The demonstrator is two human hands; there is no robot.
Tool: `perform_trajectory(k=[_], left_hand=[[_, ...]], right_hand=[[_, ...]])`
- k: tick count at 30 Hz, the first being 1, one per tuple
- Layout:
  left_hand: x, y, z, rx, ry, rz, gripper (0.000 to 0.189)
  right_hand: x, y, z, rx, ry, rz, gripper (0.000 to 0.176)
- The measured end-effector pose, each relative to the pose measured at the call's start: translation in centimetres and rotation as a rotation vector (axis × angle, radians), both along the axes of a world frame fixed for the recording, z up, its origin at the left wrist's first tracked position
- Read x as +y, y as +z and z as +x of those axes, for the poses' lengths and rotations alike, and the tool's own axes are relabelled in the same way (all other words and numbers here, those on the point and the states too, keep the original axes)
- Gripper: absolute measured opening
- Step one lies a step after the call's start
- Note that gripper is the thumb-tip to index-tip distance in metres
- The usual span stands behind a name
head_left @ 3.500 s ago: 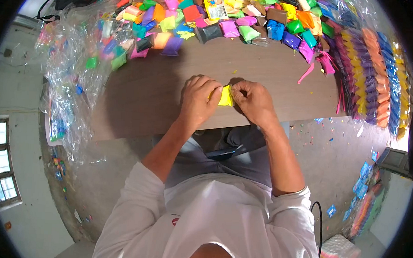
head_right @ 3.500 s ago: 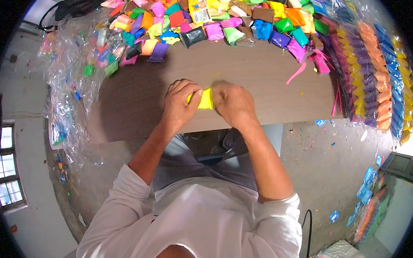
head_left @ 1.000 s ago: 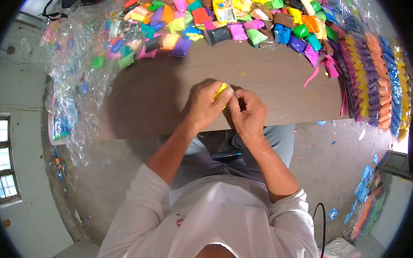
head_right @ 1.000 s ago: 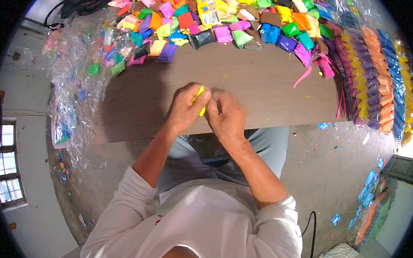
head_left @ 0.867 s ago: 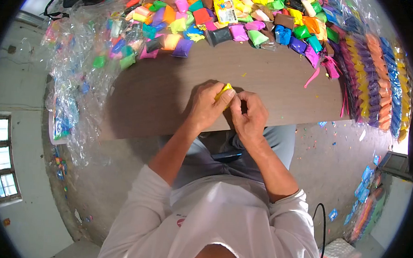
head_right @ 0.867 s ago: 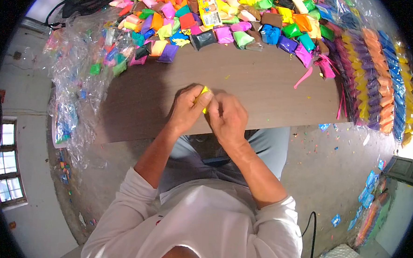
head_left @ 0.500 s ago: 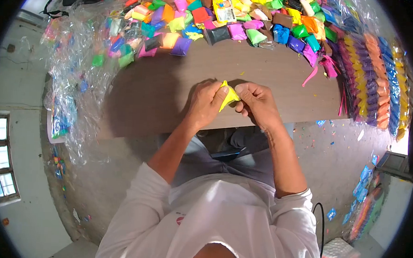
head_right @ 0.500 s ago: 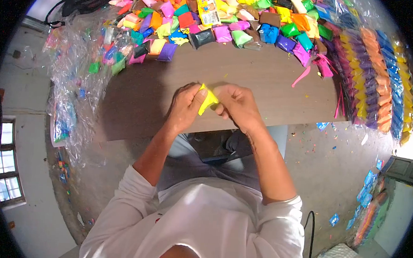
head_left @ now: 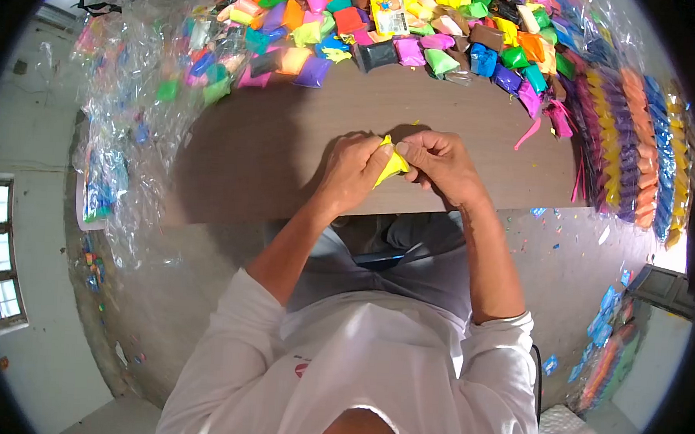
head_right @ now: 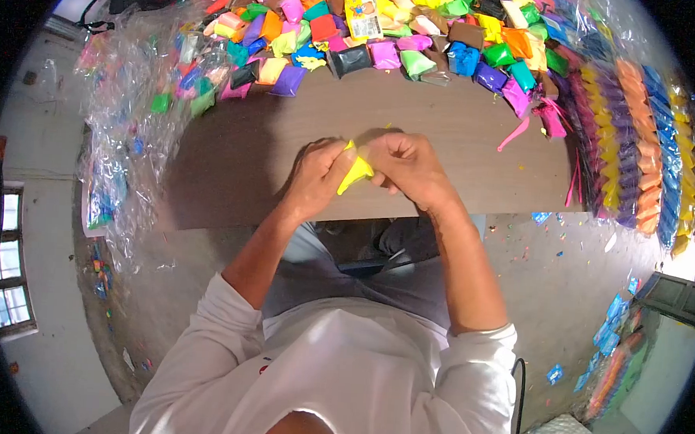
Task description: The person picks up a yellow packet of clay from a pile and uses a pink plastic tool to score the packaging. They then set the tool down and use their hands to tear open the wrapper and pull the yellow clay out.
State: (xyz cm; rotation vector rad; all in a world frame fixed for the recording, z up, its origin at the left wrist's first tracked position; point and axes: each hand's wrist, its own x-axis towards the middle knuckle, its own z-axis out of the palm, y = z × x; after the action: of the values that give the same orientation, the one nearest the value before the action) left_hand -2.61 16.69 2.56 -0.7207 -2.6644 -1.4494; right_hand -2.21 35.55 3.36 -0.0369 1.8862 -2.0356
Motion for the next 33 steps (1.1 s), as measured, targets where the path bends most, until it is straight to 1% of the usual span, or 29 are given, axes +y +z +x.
perform_trajectory(k=[2, 9, 11, 14, 21, 24, 26, 33], left_hand=[[0.0, 0.1, 0.1, -0.034, 0.003, -0.008, 0.031], [0.1, 0.2, 0.2, 0.011, 0.012, -0.012, 0.032], [0.3, -0.1, 0.3, 0.086, 0.035, -0.018, 0.032], [0.1, -0.6, -0.1, 0.090, 0.007, -0.035, 0.032], [0.0, -0.8, -0.1, 0.103, 0.010, -0.015, 0.033], [0.0, -0.5, 0.0, 0.093, 0.008, -0.041, 0.033], [0.1, -0.5, 0.0, 0.103, 0.011, -0.041, 0.033], [0.0, -0.5, 0.0, 0.094, -0.003, -0.044, 0.033]], right_hand=[[0.3, 0.2, -0.4, 0.000, 0.069, 0.070, 0.022], [0.2, 0.6, -0.7, -0.058, 0.085, 0.054, 0.022], [0.2, 0.5, -0.7, -0.059, 0.073, 0.108, 0.022], [0.5, 0.4, -0.8, -0.055, 0.102, 0.070, 0.023], [0.3, 1.0, -0.7, -0.052, 0.084, 0.064, 0.022], [0.6, 0.5, -1.0, -0.064, 0.099, 0.057, 0.021], [1.0, 0.1, -1.2, -0.080, 0.155, 0.031, 0.023], [1.1, 0.5, -1.3, -0.104, 0.163, 0.007, 0.021]])
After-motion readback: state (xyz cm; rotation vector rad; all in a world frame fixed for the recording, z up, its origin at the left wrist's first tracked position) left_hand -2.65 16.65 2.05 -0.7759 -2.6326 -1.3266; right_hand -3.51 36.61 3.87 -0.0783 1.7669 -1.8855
